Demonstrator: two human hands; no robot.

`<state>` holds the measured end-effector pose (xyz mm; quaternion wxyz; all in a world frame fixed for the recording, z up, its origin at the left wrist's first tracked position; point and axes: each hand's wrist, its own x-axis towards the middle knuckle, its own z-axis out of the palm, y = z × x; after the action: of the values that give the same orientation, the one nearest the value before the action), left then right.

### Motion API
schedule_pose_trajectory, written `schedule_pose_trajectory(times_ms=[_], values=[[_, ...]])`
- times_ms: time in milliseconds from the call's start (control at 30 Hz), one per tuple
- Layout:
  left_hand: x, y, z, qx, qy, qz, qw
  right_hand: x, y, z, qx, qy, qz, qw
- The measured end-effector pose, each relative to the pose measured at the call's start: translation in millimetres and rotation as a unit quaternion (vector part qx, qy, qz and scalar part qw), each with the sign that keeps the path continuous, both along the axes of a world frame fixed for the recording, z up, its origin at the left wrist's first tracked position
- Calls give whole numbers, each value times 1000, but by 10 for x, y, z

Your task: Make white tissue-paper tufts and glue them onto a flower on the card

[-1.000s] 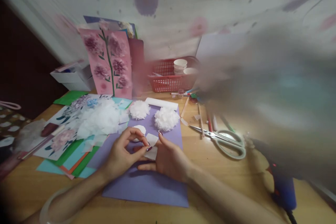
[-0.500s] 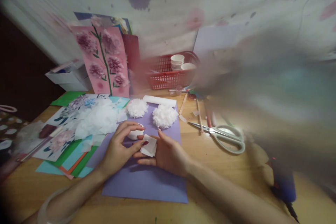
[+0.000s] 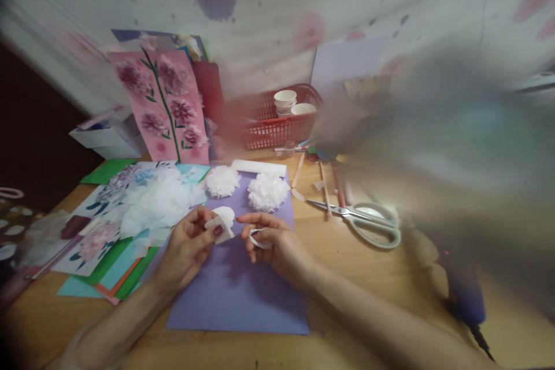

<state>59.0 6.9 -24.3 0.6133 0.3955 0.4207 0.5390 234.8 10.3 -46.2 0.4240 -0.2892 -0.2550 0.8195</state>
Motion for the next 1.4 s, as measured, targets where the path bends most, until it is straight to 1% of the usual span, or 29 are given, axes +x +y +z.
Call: schedule_pose_trajectory(times_ms=[67, 167, 267, 333, 467, 567, 667, 767, 833, 900, 933, 1000, 1067, 1100, 1167, 1267, 1400], values=[[1, 8, -2, -15, -14, -8, 1000, 4, -11, 9, 7, -4, 20, 1000], [-8, 16, -30, -24, -1, -50, 998, 3, -49, 35, 28, -37, 63, 997], [-20, 14, -63, -21, 16, -91, 995, 9, -86, 55, 96, -97, 91, 986], [-24, 11, -76, -18, 31, -102, 994, 16, -96, 52, 134, -128, 95, 978], [-20, 15, -75, -17, 46, -89, 995, 26, -82, 35, 146, -168, 71, 972], [-14, 22, -64, -11, 43, -78, 996, 18, -75, 60, 164, -211, 63, 962], [-5, 22, -60, -9, 36, -85, 996, 7, -91, 107, 194, -233, 61, 951], [10, 16, -62, -2, 40, -90, 995, 2, -114, 141, 227, -234, 44, 945], [18, 13, -61, 13, 48, -78, 996, 1, -126, 157, 241, -233, 32, 942], [14, 11, -58, 50, 77, -48, 995, 0, -136, 171, 257, -240, 19, 936], [7, 10, -56, 82, 110, -29, 990, -1, -140, 177, 266, -243, 14, 933], [-15, 6, -52, 158, 200, -2, 967, -4, -146, 182, 280, -248, 4, 927], [-37, -6, -46, 223, 275, 3, 935, -7, -146, 170, 287, -248, -2, 925], [-44, -16, -43, 244, 296, -1, 923, -9, -144, 157, 287, -248, -7, 925], [-49, -40, -34, 266, 313, -12, 912, -10, -135, 127, 294, -253, -18, 922], [-40, -73, -27, 271, 331, -17, 904, -2, -127, 101, 312, -268, -39, 911], [-30, -87, -48, 284, 346, -1, 894, 21, -155, 135, 315, -292, -35, 902]])
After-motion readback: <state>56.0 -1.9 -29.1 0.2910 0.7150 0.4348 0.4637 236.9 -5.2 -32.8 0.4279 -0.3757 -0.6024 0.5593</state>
